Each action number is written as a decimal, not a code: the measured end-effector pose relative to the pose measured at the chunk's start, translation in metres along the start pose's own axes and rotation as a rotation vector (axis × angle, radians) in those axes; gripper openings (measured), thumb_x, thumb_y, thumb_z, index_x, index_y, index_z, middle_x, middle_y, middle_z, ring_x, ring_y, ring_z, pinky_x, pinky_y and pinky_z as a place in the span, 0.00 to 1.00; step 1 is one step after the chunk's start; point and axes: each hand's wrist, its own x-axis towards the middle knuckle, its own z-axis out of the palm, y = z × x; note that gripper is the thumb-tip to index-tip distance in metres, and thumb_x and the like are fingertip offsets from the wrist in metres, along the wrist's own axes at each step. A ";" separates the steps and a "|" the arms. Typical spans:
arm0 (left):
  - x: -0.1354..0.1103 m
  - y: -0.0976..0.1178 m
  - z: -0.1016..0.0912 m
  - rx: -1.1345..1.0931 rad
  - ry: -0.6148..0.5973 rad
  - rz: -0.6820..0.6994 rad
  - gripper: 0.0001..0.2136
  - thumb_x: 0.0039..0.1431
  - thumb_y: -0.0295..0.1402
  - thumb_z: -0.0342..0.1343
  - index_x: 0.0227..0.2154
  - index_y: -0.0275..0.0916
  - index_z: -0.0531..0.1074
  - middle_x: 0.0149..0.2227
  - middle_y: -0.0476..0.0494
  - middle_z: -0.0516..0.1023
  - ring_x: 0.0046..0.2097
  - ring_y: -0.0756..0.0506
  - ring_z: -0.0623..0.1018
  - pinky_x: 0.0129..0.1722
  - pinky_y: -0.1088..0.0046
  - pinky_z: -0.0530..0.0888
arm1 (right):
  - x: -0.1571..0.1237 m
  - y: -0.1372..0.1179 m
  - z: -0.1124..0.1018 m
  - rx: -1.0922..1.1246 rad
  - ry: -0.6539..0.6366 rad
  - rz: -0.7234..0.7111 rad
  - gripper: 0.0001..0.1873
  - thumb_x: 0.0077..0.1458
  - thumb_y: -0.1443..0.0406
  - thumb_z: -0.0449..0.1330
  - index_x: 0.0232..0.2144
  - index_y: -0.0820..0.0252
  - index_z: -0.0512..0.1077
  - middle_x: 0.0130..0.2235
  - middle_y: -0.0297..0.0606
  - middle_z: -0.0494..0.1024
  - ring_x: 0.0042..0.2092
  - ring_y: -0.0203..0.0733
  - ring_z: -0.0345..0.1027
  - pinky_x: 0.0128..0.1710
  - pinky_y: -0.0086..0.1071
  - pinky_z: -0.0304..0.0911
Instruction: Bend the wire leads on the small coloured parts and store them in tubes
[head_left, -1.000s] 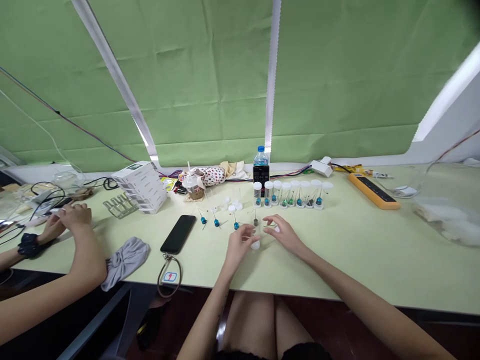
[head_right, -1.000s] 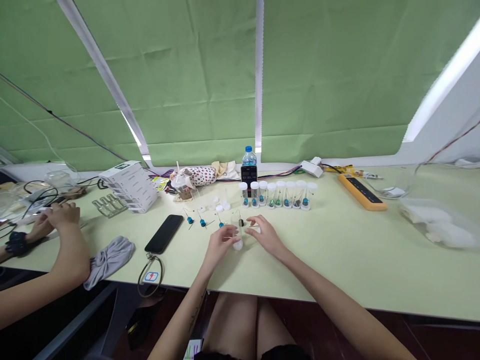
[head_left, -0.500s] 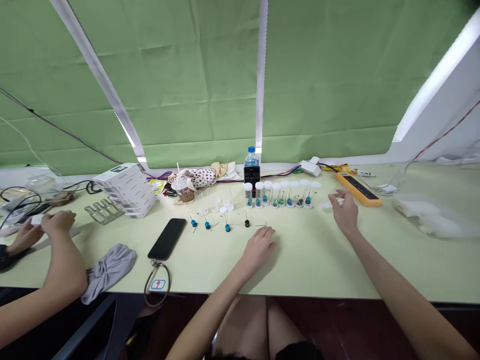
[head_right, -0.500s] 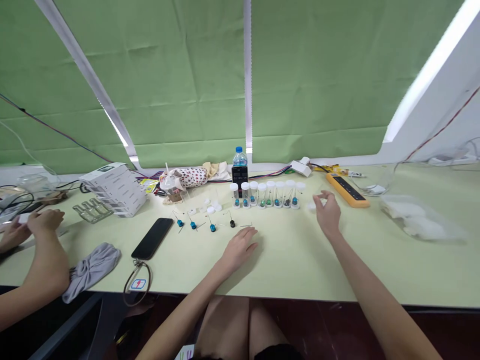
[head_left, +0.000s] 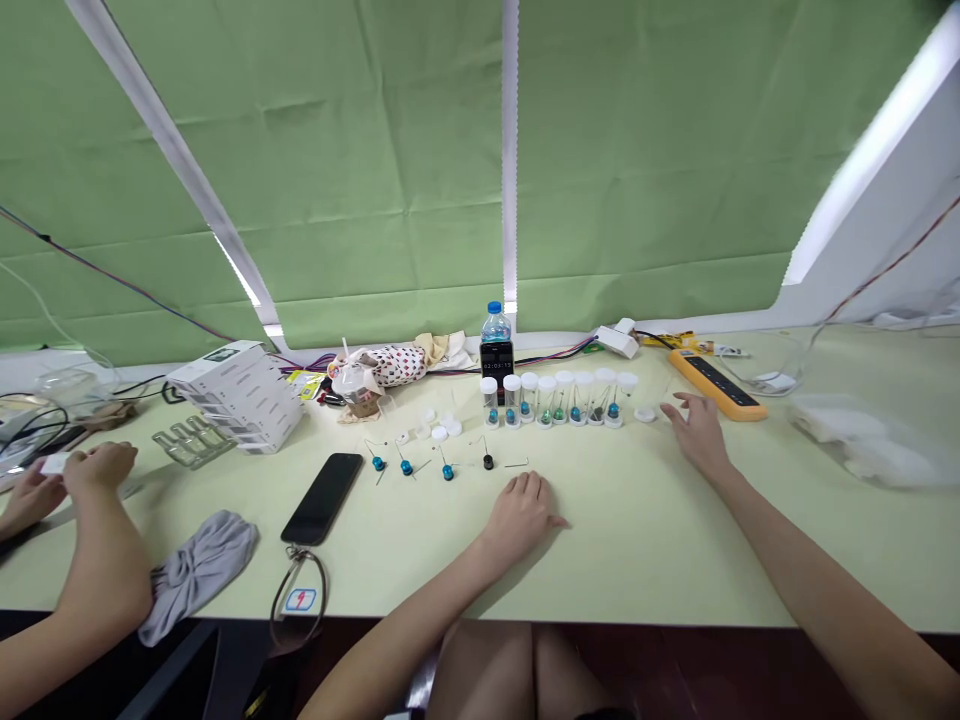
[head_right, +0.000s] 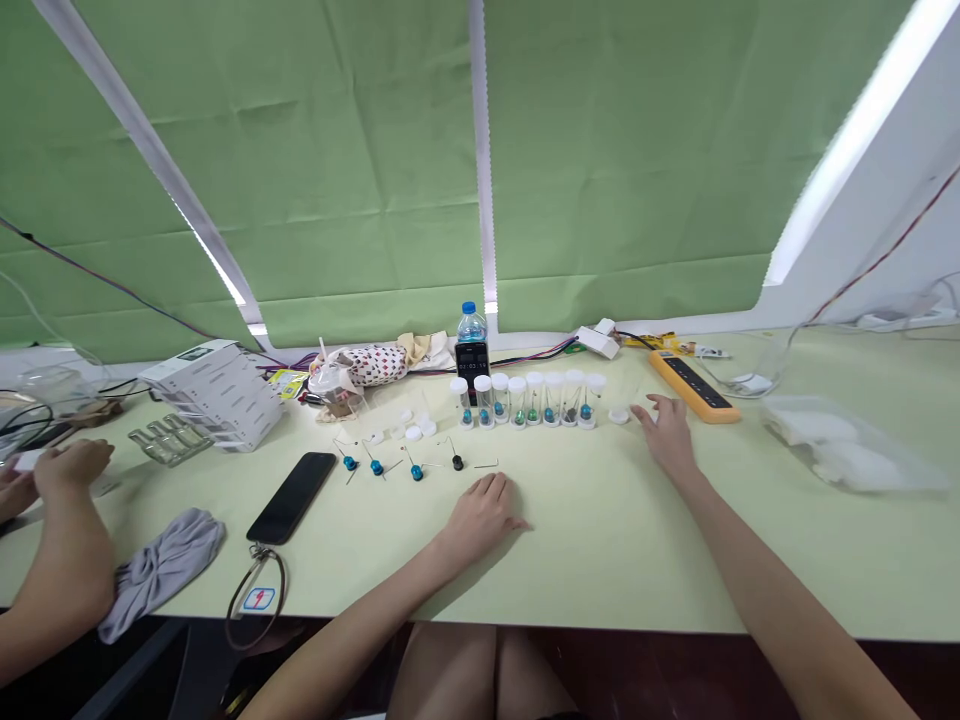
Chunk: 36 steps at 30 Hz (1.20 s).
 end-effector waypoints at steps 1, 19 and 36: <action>0.004 -0.001 0.000 0.001 0.014 -0.010 0.32 0.53 0.49 0.52 0.54 0.28 0.62 0.54 0.23 0.65 0.57 0.32 0.65 0.55 0.57 0.61 | -0.001 0.004 -0.002 -0.021 -0.016 0.008 0.31 0.55 0.44 0.44 0.48 0.62 0.65 0.42 0.47 0.67 0.45 0.49 0.63 0.45 0.41 0.58; 0.027 0.011 -0.010 0.286 -0.031 -0.153 0.27 0.55 0.46 0.53 0.43 0.20 0.72 0.50 0.16 0.68 0.50 0.32 0.71 0.44 0.59 0.70 | 0.001 -0.158 -0.051 -0.646 -0.212 -0.337 0.18 0.61 0.58 0.46 0.47 0.64 0.62 0.41 0.47 0.70 0.33 0.45 0.68 0.24 0.31 0.54; 0.019 0.059 -0.071 -1.434 -0.503 -0.109 0.14 0.43 0.22 0.50 0.33 0.41 0.57 0.18 0.59 0.61 0.15 0.52 0.67 0.14 0.78 0.64 | -0.126 -0.224 -0.110 0.055 -0.384 -0.377 0.21 0.61 0.62 0.40 0.18 0.59 0.58 0.16 0.30 0.64 0.20 0.32 0.55 0.25 0.29 0.45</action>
